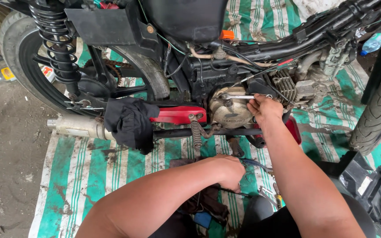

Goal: Repairing a motorcycle engine by tightening bolts with a wrench and adjusting electrical components.

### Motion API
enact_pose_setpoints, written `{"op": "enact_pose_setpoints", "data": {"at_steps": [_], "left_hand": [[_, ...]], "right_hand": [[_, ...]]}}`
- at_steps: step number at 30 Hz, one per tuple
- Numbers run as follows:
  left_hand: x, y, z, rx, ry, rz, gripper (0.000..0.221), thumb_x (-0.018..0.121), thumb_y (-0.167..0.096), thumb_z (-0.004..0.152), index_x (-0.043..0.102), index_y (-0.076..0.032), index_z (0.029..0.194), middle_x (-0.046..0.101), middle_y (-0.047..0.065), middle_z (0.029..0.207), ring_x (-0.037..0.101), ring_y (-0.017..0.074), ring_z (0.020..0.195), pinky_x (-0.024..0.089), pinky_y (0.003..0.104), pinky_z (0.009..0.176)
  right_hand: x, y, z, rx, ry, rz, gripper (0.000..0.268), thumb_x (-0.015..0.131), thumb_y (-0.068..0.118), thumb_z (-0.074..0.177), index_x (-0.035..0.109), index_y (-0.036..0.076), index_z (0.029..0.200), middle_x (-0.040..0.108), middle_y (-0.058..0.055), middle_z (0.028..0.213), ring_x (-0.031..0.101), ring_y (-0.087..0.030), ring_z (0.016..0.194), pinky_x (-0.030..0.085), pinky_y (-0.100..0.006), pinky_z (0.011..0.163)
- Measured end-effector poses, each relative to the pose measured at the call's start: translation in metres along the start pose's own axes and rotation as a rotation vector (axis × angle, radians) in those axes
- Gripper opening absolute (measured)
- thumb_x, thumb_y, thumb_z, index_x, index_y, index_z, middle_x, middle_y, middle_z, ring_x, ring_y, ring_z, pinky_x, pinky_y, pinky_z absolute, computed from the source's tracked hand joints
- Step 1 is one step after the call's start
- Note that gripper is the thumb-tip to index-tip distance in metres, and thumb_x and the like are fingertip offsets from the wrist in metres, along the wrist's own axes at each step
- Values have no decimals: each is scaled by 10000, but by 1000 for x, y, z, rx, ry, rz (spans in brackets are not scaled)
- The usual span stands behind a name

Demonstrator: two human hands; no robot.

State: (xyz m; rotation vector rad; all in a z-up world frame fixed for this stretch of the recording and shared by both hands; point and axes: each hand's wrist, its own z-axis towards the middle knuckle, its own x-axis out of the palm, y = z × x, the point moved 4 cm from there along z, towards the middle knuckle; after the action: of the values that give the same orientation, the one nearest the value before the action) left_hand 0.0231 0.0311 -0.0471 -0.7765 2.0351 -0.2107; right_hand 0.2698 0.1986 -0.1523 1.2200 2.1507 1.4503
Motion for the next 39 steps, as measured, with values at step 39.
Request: {"op": "enact_pose_setpoints", "data": {"at_steps": [39], "left_hand": [[110,113,100,-29,56,80,475,687,-401,1020,803,-60,1331,811,170,1328,689,380,1384,604,578,1113]], "right_hand": [[-120,165,-51,-372,224,-763,273,834,282,1111,693,98,967,575,-83,668,557,-163,519,507,-340,445]]}}
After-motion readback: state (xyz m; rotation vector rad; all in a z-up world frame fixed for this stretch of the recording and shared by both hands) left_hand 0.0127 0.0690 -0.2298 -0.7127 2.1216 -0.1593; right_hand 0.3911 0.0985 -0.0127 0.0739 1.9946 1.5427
